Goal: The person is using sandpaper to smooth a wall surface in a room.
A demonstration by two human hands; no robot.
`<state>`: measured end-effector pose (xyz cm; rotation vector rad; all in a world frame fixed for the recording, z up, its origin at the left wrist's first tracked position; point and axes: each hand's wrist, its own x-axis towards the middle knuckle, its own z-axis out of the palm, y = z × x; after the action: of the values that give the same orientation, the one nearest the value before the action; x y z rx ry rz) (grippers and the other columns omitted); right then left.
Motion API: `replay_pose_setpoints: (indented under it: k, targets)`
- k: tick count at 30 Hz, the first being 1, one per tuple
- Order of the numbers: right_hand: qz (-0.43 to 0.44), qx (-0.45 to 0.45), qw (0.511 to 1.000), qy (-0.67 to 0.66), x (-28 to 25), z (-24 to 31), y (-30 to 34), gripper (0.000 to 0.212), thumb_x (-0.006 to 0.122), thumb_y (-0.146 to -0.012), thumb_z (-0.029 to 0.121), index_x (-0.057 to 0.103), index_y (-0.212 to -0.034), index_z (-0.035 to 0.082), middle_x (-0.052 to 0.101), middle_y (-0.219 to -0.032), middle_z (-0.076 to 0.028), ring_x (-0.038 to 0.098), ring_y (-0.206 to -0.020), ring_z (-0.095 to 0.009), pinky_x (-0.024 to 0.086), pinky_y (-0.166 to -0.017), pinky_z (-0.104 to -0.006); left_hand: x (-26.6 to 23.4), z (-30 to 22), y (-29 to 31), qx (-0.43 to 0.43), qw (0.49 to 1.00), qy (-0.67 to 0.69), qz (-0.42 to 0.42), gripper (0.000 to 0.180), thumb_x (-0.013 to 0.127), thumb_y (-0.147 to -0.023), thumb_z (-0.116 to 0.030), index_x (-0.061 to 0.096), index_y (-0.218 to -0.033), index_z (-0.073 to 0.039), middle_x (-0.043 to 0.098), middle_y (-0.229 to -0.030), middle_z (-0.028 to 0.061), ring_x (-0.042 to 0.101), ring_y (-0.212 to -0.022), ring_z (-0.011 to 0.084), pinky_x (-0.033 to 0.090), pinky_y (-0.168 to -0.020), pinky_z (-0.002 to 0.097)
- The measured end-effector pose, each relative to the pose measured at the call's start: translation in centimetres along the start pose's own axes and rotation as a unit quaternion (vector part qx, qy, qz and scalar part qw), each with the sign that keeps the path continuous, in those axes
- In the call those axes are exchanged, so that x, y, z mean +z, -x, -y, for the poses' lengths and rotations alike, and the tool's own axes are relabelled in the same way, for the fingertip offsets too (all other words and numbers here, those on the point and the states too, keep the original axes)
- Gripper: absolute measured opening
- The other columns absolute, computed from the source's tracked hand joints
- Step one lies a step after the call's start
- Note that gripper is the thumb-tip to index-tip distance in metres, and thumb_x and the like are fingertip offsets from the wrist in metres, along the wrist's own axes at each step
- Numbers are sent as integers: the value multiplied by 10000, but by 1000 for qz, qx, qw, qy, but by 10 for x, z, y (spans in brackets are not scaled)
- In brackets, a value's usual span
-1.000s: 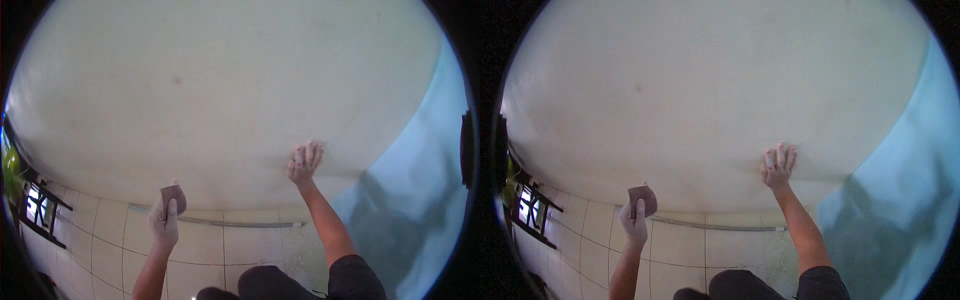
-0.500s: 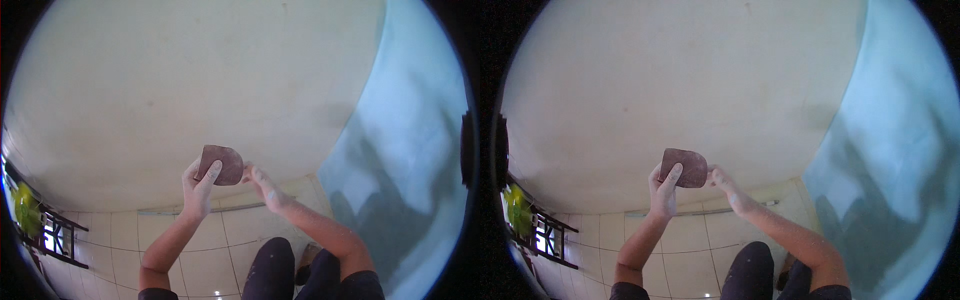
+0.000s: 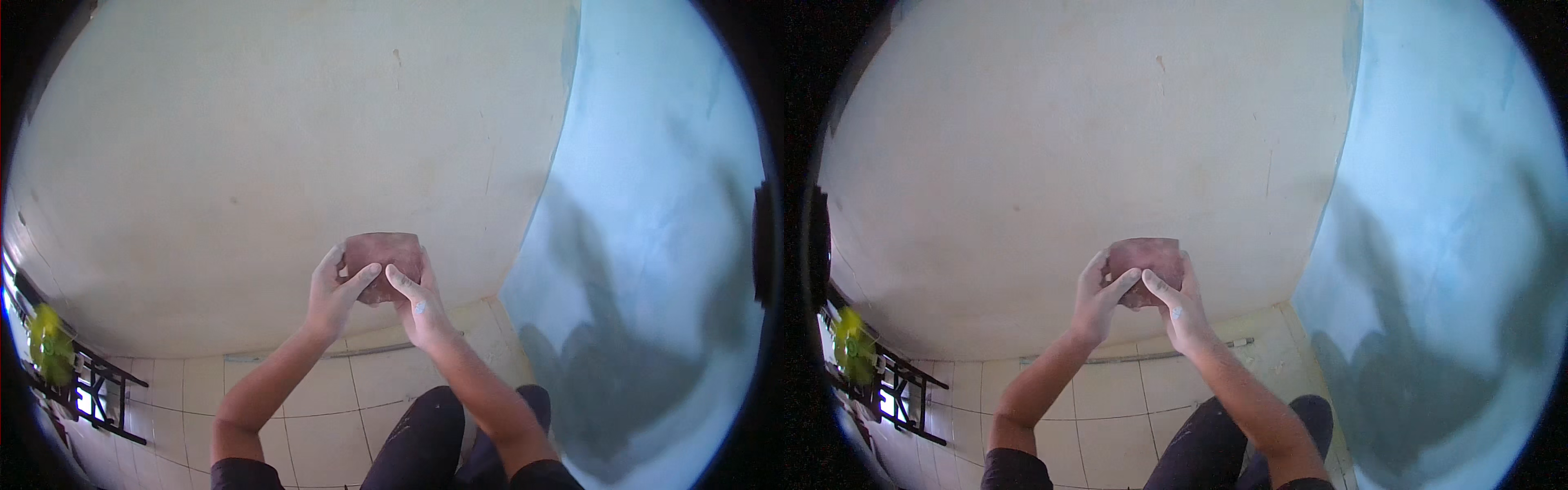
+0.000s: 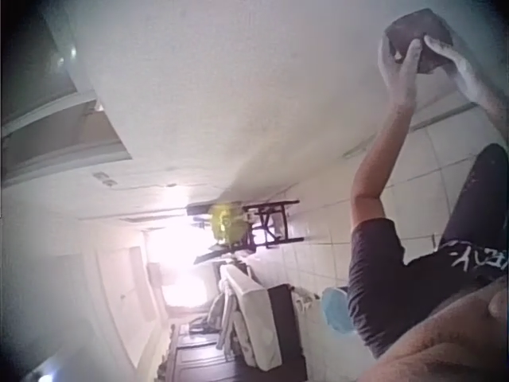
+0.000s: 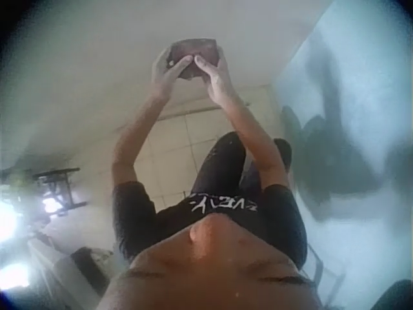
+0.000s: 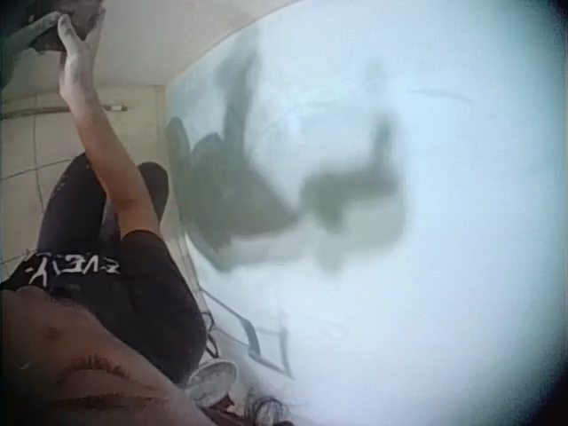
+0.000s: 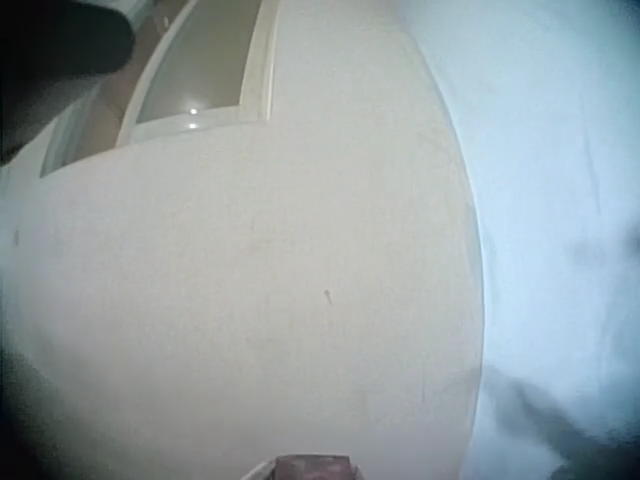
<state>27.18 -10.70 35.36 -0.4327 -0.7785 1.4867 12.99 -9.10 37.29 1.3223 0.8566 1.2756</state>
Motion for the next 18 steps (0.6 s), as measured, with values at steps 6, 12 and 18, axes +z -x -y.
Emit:
replay_pose_setpoints:
  k: [6,12,18]
  targets:
    - [-220,-81,971,38,-88,-59,-20,454,622,-884,36,426,-1294,48,539,-1214,-87,546,-1116,-221,462,-942,-344,-19,64,-39,204,846,-486,-78,473,648,-876,-251,507,-1277,-44,465,-1289,176,529,-1163,363,470,-868,428]
    - [-548,-179,815,60,-180,-114,-35,403,561,-934,87,418,-1303,7,509,-1267,-121,539,-1129,-229,469,-928,-335,-106,58,-118,408,478,-778,5,569,589,-875,-331,445,-1416,-231,379,-1493,11,378,-1359,204,305,-1116,427]
    - [-474,-181,838,198,-165,-199,-68,504,470,-992,224,328,-1376,-70,407,-1404,-209,401,-1319,-311,330,-1085,-432,-143,79,-142,408,314,-857,-7,502,470,-911,-433,431,-1409,-383,357,-1502,-117,339,-1381,145,133,-1192,423]
